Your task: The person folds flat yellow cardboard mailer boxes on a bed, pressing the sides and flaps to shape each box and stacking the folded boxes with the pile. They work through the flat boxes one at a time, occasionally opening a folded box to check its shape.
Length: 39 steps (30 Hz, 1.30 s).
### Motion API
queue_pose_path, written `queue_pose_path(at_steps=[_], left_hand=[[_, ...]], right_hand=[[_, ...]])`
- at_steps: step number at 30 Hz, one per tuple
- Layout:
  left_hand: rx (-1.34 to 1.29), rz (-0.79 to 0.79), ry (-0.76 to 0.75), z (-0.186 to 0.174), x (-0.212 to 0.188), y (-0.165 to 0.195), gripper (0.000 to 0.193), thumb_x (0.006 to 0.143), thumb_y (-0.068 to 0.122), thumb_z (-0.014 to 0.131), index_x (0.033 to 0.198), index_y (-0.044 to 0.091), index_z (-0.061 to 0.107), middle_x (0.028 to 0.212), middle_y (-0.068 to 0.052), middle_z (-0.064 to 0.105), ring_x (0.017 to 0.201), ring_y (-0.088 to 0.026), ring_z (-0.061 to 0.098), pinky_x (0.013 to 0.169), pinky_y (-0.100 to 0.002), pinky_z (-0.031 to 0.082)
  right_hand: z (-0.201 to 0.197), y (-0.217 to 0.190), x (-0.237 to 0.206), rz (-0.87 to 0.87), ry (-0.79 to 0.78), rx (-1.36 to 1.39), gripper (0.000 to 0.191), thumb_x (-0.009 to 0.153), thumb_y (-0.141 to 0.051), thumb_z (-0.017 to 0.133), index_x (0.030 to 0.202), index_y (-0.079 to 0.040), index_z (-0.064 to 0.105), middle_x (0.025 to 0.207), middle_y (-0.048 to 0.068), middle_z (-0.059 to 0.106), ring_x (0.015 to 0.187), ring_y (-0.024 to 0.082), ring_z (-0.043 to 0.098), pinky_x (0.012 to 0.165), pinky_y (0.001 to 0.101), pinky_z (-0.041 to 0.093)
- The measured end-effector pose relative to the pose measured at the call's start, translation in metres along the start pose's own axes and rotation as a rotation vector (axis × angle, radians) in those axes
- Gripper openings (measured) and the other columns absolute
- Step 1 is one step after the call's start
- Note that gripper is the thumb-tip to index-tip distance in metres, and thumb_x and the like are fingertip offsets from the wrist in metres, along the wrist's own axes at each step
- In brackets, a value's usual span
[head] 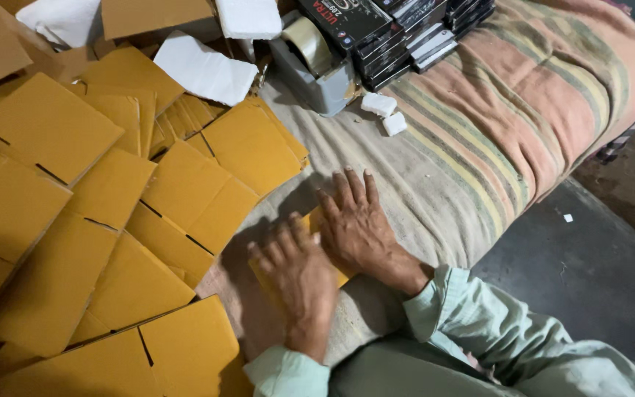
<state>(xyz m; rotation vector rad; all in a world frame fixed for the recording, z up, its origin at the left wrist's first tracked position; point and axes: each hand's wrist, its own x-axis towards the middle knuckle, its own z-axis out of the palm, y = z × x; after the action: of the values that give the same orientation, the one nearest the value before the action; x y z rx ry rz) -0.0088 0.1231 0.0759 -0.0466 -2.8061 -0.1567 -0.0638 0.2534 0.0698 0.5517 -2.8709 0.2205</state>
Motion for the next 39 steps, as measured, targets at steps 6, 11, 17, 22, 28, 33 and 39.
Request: queue_pose_path(at_steps=[6,11,17,22,28,33,39], left_hand=[[-0.099,0.017,0.001,0.005,0.004,-0.004,0.054,0.097,0.027,0.049,0.146,0.004,0.048,0.139,-0.019,0.057,0.131,-0.038,0.049,0.119,-0.058,0.021],[-0.064,-0.216,-0.2,-0.004,0.0,-0.035,0.046,0.103,0.03,0.045,0.141,0.007,0.054,0.125,-0.019,0.064,0.118,-0.038,0.058,0.104,-0.054,0.036],[-0.003,-0.085,-0.15,0.0,0.016,0.008,0.043,0.103,0.027,0.045,0.138,0.004,0.055,0.128,-0.019,0.062,0.123,-0.036,0.055,0.118,-0.06,0.026],[-0.193,0.084,-0.089,0.004,0.014,0.015,0.06,0.094,0.021,0.049,0.15,0.0,0.045,0.15,-0.02,0.049,0.142,-0.036,0.041,0.124,-0.059,0.014],[-0.297,0.253,-0.059,-0.02,-0.03,-0.01,0.084,0.095,0.046,0.059,0.15,-0.012,0.032,0.16,-0.029,0.03,0.151,-0.039,0.023,0.124,-0.052,0.012],[-0.132,0.117,-0.257,-0.039,-0.048,-0.023,0.11,0.072,0.055,0.07,0.151,-0.008,0.027,0.161,-0.028,0.024,0.151,-0.039,0.019,0.119,-0.053,0.01],[-0.022,0.077,-0.281,-0.049,-0.039,-0.03,0.113,0.071,0.055,0.076,0.154,-0.004,0.028,0.163,-0.022,0.029,0.15,-0.036,0.021,0.12,-0.056,0.01]], right_hand=[[-0.003,0.007,-0.006,0.042,-0.039,0.218,0.057,0.1,-0.033,0.049,0.149,-0.006,0.047,0.153,0.031,0.036,0.143,0.053,0.029,0.115,0.0626,0.023],[0.0,0.01,-0.009,0.026,0.001,0.196,0.058,0.095,-0.029,0.054,0.147,-0.003,0.049,0.151,0.034,0.038,0.141,0.052,0.034,0.114,0.0574,0.029],[-0.01,0.007,-0.007,-0.073,0.017,0.208,0.056,0.094,-0.028,0.057,0.141,0.001,0.053,0.147,0.033,0.044,0.14,0.051,0.039,0.113,0.0557,0.036],[-0.009,0.012,-0.007,-0.219,0.032,0.127,0.06,0.083,-0.028,0.062,0.137,-0.001,0.054,0.142,0.023,0.051,0.134,0.051,0.046,0.11,0.0562,0.039],[0.007,0.014,-0.008,0.015,0.05,0.316,0.053,0.101,-0.017,0.057,0.15,-0.003,0.045,0.152,0.033,0.041,0.133,0.049,0.049,0.11,0.0521,0.044],[0.001,-0.016,-0.028,-0.09,-0.047,0.406,0.067,0.085,-0.014,0.062,0.146,0.006,0.043,0.149,0.041,0.036,0.128,0.054,0.044,0.102,0.0529,0.044],[0.001,-0.032,-0.022,-0.206,0.176,0.447,0.054,0.092,-0.02,0.064,0.135,0.011,0.053,0.139,0.038,0.05,0.131,0.055,0.046,0.11,0.0536,0.041]])
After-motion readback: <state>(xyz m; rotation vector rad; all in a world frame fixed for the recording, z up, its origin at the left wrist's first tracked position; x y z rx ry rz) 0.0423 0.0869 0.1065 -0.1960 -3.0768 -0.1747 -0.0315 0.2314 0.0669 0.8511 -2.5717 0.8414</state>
